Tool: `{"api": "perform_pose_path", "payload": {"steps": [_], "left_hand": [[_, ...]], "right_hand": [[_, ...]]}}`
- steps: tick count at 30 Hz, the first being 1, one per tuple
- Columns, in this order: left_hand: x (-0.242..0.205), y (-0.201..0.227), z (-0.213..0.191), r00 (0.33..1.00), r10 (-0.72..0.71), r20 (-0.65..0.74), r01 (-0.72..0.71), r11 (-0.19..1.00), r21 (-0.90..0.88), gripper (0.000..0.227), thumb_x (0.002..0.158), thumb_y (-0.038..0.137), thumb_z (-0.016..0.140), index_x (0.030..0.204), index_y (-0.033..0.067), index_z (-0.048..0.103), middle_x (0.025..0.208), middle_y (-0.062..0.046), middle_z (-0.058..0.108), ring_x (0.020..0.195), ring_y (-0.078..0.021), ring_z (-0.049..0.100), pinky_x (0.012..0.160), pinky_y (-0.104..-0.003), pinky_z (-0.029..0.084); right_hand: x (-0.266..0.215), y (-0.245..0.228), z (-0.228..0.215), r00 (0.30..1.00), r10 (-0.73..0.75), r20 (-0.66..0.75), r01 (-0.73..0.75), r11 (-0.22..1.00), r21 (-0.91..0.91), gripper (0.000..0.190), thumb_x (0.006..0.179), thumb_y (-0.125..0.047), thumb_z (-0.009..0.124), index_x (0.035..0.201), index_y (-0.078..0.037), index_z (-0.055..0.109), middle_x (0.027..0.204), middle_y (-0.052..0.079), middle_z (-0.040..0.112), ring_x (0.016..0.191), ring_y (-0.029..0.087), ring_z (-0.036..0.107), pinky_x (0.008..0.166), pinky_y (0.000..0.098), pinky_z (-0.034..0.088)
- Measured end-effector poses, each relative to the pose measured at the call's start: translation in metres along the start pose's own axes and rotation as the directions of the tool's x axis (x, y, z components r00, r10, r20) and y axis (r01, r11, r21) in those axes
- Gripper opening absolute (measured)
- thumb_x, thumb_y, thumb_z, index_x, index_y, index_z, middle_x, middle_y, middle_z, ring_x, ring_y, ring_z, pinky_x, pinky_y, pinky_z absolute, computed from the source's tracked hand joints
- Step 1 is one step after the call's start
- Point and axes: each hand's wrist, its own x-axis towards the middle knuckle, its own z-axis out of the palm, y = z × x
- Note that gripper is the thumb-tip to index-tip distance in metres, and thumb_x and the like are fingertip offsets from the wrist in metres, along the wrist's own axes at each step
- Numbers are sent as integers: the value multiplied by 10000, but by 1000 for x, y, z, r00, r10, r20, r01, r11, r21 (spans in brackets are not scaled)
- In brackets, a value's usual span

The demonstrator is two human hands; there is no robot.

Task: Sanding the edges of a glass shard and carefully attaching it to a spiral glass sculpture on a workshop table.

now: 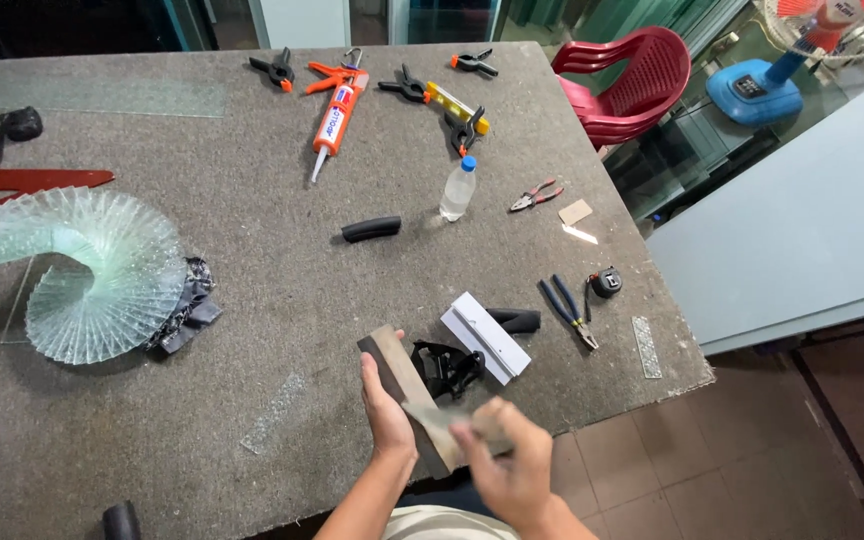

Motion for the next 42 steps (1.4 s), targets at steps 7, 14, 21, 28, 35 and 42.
{"api": "perform_pose_path", "payload": {"steps": [7, 14, 21, 28, 35, 42], "left_hand": [[4, -2, -8, 995, 87, 39, -92, 985, 149, 689, 1086, 576, 338, 1362, 160, 813, 1229, -18, 825, 941, -132, 655, 855, -253, 471], [3, -8, -4, 998, -39, 47, 42, 996, -83, 650, 1102, 549, 426, 1349, 86, 811, 1101, -57, 809, 907, -157, 680, 818, -268, 487], [-10, 2, 8, 984, -176, 38, 178, 983, -54, 686, 1079, 601, 414, 1321, 110, 827, 1004, -124, 815, 846, -226, 726, 712, -333, 534], [-2, 8, 7, 991, -134, 31, 135, 990, -44, 696, 1083, 623, 358, 1324, 162, 821, 747, -48, 591, 610, -165, 510, 572, -334, 419], [-13, 14, 7, 997, -32, 68, 20, 983, 182, 683, 1076, 585, 348, 1348, 177, 823, 1049, -33, 756, 877, -152, 646, 773, -292, 459], [-14, -3, 8, 967, 62, 249, -81, 994, 69, 679, 1096, 500, 356, 1373, 59, 792, 1395, -114, 822, 1302, -209, 742, 1133, -331, 533]], "right_hand": [[13, -10, -8, 988, 154, 31, -157, 976, 149, 189, 963, -42, 791, 835, -82, 659, 743, 49, 636, 651, 148, 566, 620, 307, 482], [51, 18, -37, 657, 753, -25, -709, 629, 318, 119, 1068, -55, 665, 1175, -7, 649, 1045, 215, 776, 740, 322, 829, 609, 342, 695], [37, 40, -28, 397, 917, -43, -554, 277, 785, 170, 1064, 3, 671, 1036, -56, 513, 1215, 283, 767, 1005, 316, 775, 817, 352, 654], [-11, 35, 4, 342, 940, -14, -755, 283, 591, 366, 945, 63, 801, 1275, -38, 681, 820, 45, 588, 774, 166, 535, 816, 305, 455], [-14, 40, -8, 670, 675, 309, -670, 729, -140, 204, 1002, -233, 788, 867, -127, 679, 688, -45, 483, 649, 87, 419, 637, 279, 357], [10, 61, 5, 841, 536, 67, -510, 828, -233, 422, 1075, -267, 702, 708, -164, 520, 644, -62, 441, 639, 86, 384, 578, 336, 324]]}}
